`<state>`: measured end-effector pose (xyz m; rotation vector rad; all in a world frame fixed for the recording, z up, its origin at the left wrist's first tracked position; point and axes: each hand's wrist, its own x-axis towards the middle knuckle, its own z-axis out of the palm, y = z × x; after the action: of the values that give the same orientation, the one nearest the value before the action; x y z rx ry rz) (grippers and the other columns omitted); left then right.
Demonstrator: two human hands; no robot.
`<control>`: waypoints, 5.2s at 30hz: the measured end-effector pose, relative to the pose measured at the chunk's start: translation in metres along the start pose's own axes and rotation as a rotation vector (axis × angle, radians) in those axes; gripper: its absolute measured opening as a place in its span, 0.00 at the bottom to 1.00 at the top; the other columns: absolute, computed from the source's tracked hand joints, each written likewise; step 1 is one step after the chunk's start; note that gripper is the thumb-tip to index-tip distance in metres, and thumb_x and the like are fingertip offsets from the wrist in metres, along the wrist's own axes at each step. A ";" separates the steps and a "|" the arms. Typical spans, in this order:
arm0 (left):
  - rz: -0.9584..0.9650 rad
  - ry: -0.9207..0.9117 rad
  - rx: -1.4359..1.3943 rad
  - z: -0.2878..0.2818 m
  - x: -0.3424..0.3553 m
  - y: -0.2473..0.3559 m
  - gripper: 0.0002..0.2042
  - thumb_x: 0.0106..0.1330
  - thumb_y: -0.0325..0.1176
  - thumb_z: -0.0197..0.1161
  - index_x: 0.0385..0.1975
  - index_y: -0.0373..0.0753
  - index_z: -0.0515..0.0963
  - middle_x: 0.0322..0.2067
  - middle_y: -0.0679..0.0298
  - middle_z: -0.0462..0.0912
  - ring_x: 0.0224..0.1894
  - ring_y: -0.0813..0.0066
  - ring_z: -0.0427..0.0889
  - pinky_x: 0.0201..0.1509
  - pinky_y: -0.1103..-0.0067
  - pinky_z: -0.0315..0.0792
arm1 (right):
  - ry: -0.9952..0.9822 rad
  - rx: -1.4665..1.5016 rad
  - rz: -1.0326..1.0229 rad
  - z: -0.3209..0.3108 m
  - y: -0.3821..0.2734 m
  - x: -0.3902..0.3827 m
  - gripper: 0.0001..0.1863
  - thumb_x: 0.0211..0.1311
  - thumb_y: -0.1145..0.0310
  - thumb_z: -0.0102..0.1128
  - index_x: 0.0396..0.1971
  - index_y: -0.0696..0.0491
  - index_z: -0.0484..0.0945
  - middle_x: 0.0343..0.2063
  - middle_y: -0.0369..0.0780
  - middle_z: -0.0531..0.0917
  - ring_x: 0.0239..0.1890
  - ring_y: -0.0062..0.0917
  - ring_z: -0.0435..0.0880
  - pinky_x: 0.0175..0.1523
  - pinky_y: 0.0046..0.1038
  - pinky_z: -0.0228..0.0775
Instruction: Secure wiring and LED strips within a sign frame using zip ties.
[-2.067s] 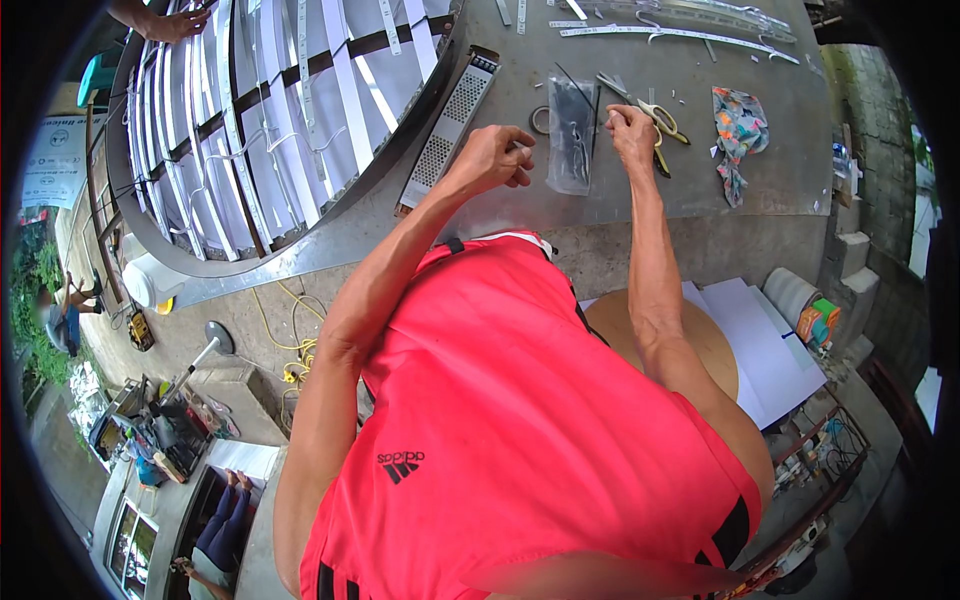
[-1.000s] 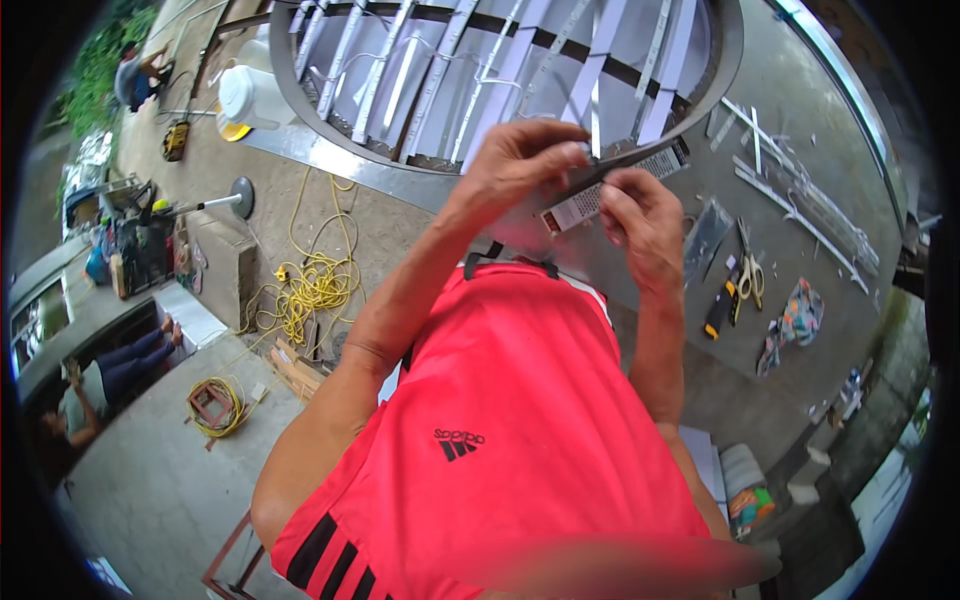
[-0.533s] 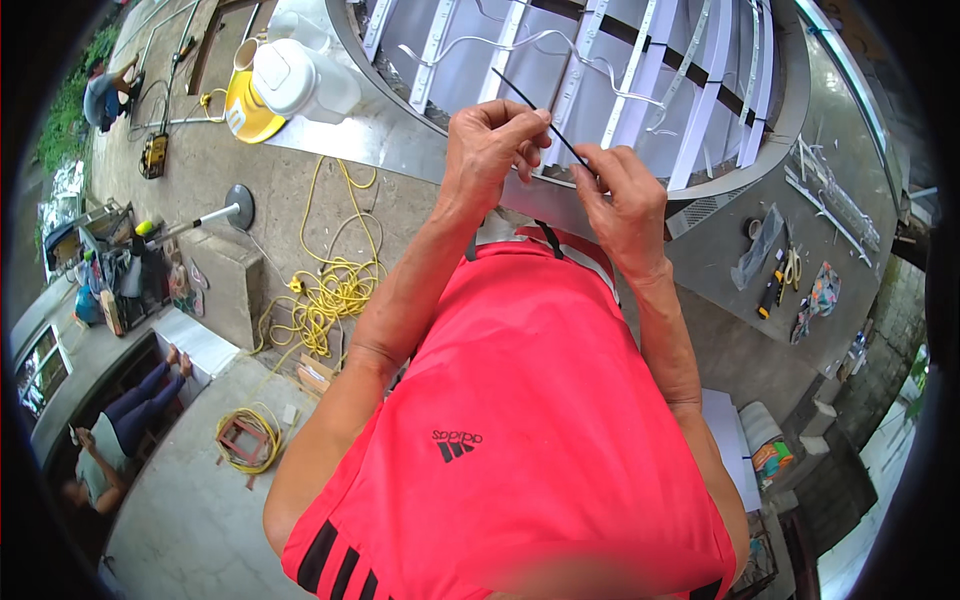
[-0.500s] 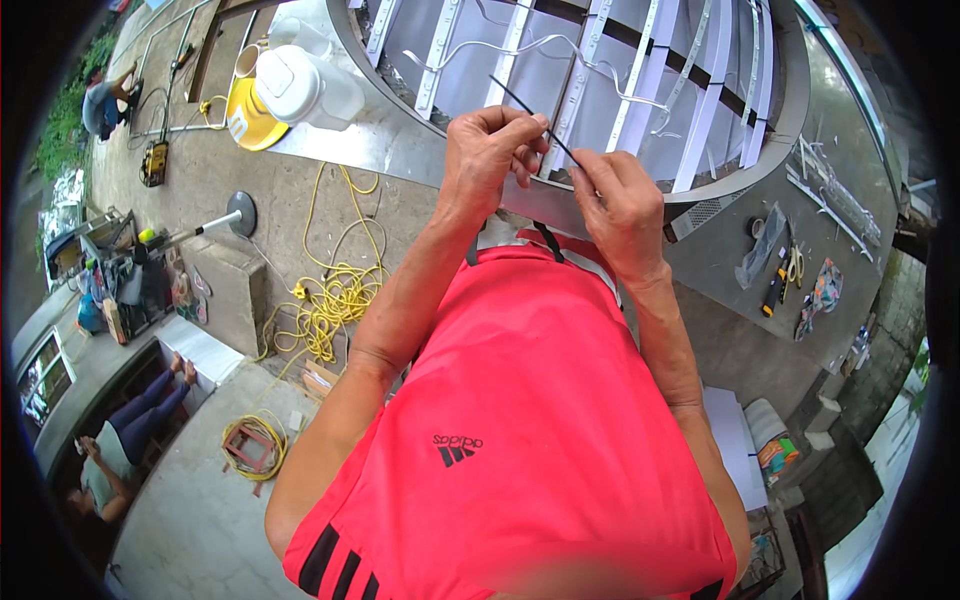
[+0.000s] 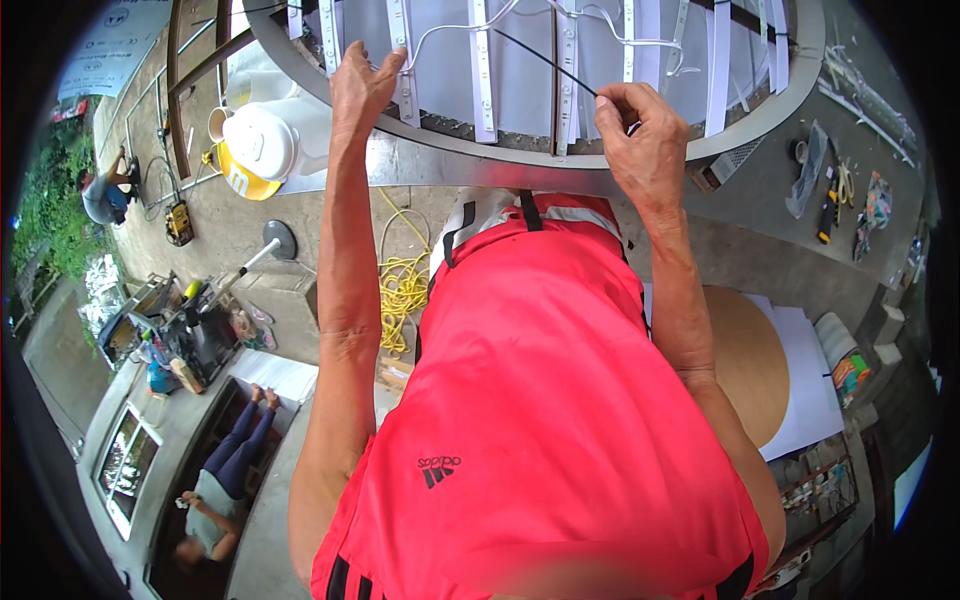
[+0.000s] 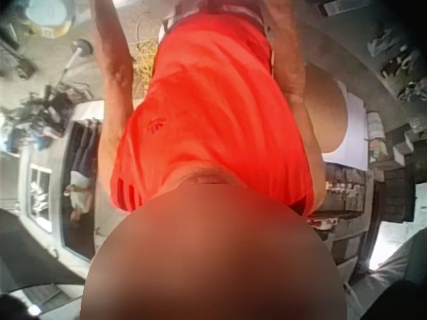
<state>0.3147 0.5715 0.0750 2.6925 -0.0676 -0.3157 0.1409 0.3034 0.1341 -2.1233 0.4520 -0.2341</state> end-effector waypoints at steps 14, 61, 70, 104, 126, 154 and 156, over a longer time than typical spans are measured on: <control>-0.519 -0.405 -0.715 0.010 0.027 0.005 0.23 0.72 0.45 0.55 0.50 0.26 0.74 0.40 0.57 0.80 0.41 0.69 0.81 0.49 0.72 0.76 | 0.008 0.290 0.174 -0.019 0.068 0.017 0.04 0.55 0.79 0.62 0.31 0.58 0.80 0.24 0.38 0.77 0.19 0.22 0.76 0.24 0.25 0.68; -0.341 -0.620 -0.591 -0.003 0.063 -0.035 0.11 0.61 0.27 0.59 0.32 0.21 0.79 0.28 0.53 0.83 0.26 0.63 0.86 0.29 0.76 0.82 | -0.467 0.389 0.754 0.225 -0.023 0.075 0.21 0.54 0.82 0.38 0.46 0.69 0.73 0.34 0.55 0.81 0.20 0.31 0.83 0.13 0.28 0.65; -0.400 -0.529 -0.673 -0.008 0.054 -0.028 0.15 0.65 0.35 0.62 0.39 0.24 0.79 0.32 0.52 0.84 0.24 0.64 0.85 0.26 0.76 0.81 | -0.448 0.379 0.775 0.235 -0.014 0.070 0.16 0.63 0.75 0.48 0.48 0.64 0.74 0.31 0.44 0.80 0.20 0.23 0.75 0.17 0.24 0.65; 0.233 -0.115 -0.192 -0.015 0.021 -0.016 0.10 0.57 0.32 0.68 0.35 0.35 0.85 0.24 0.52 0.84 0.24 0.65 0.84 0.32 0.75 0.76 | -0.174 0.919 0.574 0.243 -0.004 0.056 0.09 0.70 0.75 0.45 0.43 0.57 0.76 0.32 0.37 0.79 0.30 0.19 0.78 0.32 0.23 0.73; 0.036 -0.454 -0.413 -0.018 0.049 -0.026 0.10 0.49 0.33 0.75 0.29 0.36 0.85 0.24 0.61 0.85 0.29 0.77 0.81 0.37 0.78 0.72 | -0.018 1.160 0.603 0.259 0.000 0.064 0.05 0.65 0.77 0.56 0.40 0.55 0.78 0.33 0.35 0.80 0.32 0.17 0.77 0.37 0.23 0.74; -0.232 -0.754 -0.753 -0.001 0.067 -0.040 0.10 0.52 0.31 0.75 0.28 0.33 0.83 0.27 0.62 0.83 0.32 0.73 0.80 0.41 0.78 0.73 | -0.289 -0.004 -0.075 0.177 -0.058 0.108 0.14 0.69 0.74 0.44 0.46 0.64 0.77 0.27 0.48 0.84 0.17 0.29 0.84 0.21 0.28 0.75; -0.236 -0.757 -0.756 -0.003 0.066 -0.039 0.09 0.52 0.31 0.75 0.27 0.33 0.83 0.26 0.62 0.83 0.31 0.74 0.79 0.40 0.78 0.73 | -0.403 -0.006 0.027 0.181 -0.064 0.122 0.15 0.69 0.72 0.45 0.46 0.64 0.77 0.21 0.48 0.83 0.15 0.29 0.83 0.18 0.30 0.73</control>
<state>0.3799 0.6015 0.0476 1.7177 0.1259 -1.1538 0.3279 0.4240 0.0852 -2.1002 0.2425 0.2093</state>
